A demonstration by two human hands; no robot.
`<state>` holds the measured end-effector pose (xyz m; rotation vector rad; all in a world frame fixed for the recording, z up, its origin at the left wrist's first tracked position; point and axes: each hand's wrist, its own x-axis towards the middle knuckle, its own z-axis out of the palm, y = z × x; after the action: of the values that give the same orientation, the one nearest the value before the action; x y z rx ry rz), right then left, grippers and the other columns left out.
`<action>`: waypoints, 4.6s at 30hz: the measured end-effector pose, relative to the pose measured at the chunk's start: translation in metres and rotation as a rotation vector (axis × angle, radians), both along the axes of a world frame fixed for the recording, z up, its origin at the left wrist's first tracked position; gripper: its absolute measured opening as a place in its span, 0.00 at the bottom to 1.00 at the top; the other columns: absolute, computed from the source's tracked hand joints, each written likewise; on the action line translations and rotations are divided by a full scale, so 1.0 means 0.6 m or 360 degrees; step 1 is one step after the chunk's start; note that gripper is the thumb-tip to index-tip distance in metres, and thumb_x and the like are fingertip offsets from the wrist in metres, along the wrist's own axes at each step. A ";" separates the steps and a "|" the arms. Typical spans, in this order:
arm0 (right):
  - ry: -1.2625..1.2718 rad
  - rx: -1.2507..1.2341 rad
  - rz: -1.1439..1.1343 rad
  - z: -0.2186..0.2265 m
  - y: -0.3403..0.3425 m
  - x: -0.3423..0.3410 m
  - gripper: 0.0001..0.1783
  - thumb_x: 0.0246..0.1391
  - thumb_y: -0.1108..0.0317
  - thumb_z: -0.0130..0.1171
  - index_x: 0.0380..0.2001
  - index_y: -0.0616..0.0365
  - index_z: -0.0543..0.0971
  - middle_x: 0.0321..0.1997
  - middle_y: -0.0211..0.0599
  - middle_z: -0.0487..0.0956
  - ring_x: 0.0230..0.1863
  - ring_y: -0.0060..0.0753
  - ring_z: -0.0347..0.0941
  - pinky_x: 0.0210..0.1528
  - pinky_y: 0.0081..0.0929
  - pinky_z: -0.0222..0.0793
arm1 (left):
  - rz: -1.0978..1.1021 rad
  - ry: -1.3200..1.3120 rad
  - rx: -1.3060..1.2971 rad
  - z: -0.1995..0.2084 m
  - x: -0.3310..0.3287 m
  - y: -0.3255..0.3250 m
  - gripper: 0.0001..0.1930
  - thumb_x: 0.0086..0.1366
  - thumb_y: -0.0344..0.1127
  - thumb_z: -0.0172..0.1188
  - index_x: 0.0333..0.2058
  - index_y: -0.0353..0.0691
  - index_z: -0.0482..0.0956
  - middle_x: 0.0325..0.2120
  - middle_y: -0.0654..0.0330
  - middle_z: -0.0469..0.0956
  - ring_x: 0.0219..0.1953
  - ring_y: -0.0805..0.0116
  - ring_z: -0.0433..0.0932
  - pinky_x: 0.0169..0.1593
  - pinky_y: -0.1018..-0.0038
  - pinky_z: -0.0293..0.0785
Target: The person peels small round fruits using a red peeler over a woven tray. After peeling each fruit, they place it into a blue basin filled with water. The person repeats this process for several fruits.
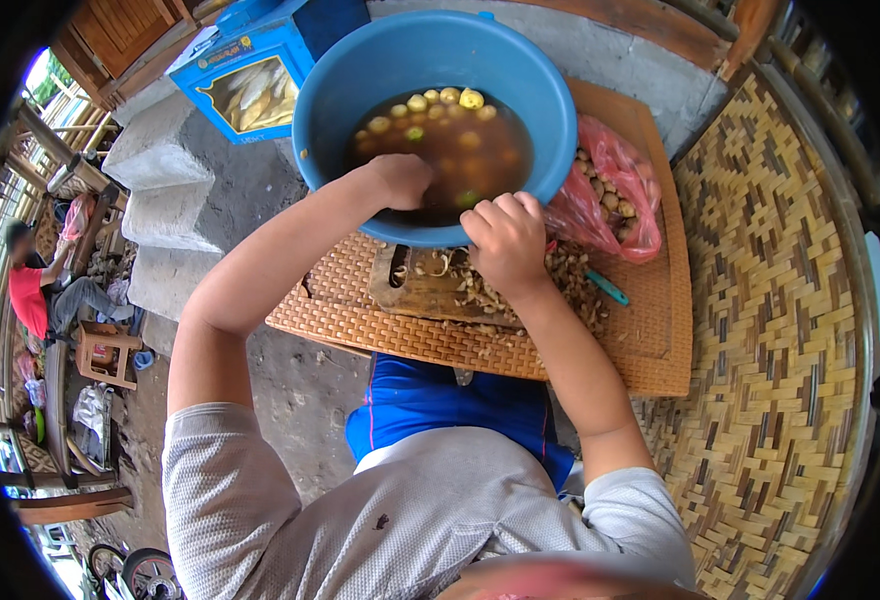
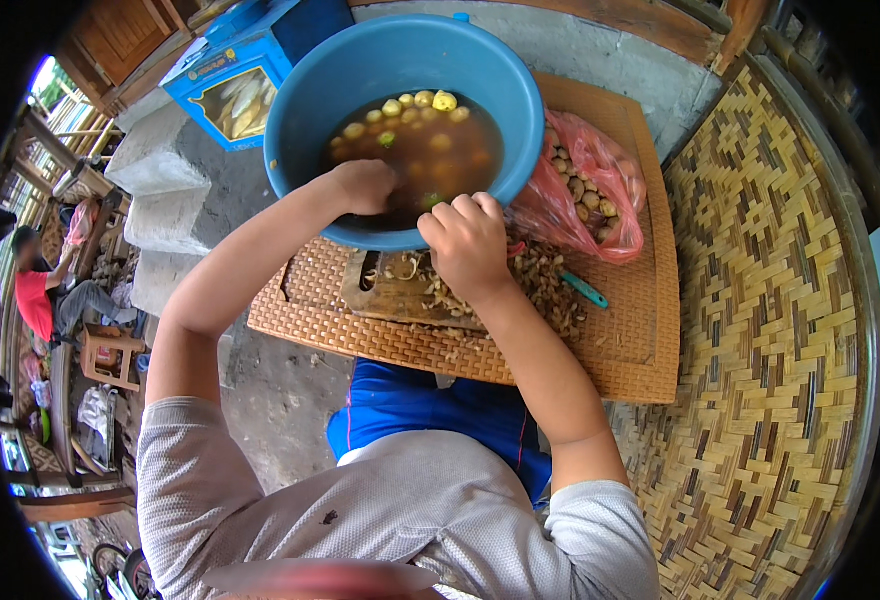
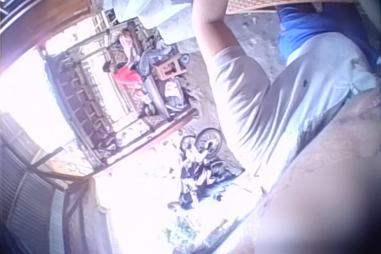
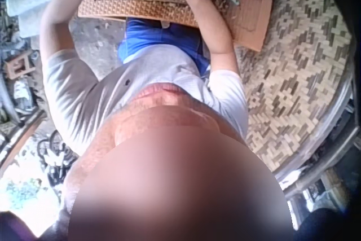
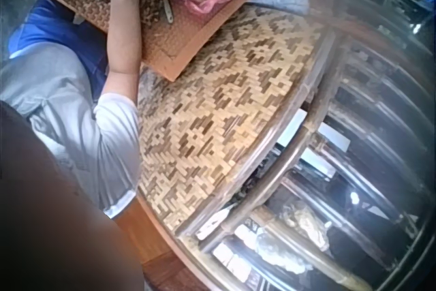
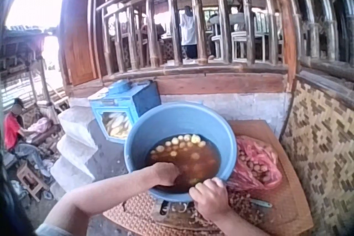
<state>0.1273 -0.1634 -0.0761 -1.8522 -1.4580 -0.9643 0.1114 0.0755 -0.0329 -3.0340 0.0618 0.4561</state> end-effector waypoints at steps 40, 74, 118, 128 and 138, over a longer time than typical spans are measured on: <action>0.0016 0.0009 0.0019 -0.003 0.003 0.004 0.11 0.39 0.78 0.66 0.25 0.51 0.76 0.27 0.29 0.72 0.35 0.40 0.72 0.44 0.40 0.67 | 0.0402 0.0326 -0.2450 0.049 0.004 0.014 0.21 0.88 0.45 0.41 0.67 0.43 0.73 0.53 0.58 0.83 0.56 0.69 0.83 0.66 0.65 0.74; 0.0025 0.0028 0.0013 0.000 0.004 0.003 0.10 0.41 0.78 0.66 0.24 0.51 0.76 0.27 0.30 0.72 0.35 0.40 0.72 0.45 0.40 0.68 | 0.0419 0.0308 -0.2886 0.043 0.011 0.020 0.13 0.70 0.34 0.49 0.51 0.49 0.73 0.38 0.63 0.75 0.35 0.71 0.72 0.61 0.63 0.74; 0.0029 0.0045 0.0008 -0.002 0.006 0.005 0.09 0.42 0.77 0.65 0.23 0.51 0.75 0.26 0.30 0.72 0.35 0.40 0.72 0.44 0.40 0.68 | 0.0655 -0.0063 -0.2279 0.049 0.006 -0.002 0.27 0.83 0.62 0.50 0.48 0.42 0.80 0.31 0.70 0.72 0.28 0.78 0.71 0.44 0.72 0.81; -0.0011 0.0053 0.0013 -0.001 0.007 0.007 0.08 0.52 0.71 0.60 0.22 0.50 0.73 0.25 0.30 0.70 0.34 0.39 0.71 0.43 0.39 0.66 | 0.0928 0.0232 -0.2350 0.038 0.024 0.027 0.20 0.81 0.54 0.50 0.46 0.44 0.80 0.27 0.71 0.73 0.27 0.77 0.73 0.49 0.70 0.80; 0.0027 0.0044 0.0018 0.001 0.004 0.005 0.10 0.40 0.77 0.66 0.24 0.52 0.75 0.27 0.31 0.72 0.35 0.41 0.72 0.45 0.41 0.68 | 0.0047 -0.0330 -0.0710 0.002 0.014 0.030 0.22 0.55 0.36 0.78 0.50 0.41 0.89 0.38 0.56 0.89 0.42 0.59 0.87 0.51 0.67 0.83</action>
<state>0.1301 -0.1608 -0.0754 -1.8259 -1.4365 -0.9561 0.1197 0.0933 -0.0314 -3.5048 0.1214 0.1381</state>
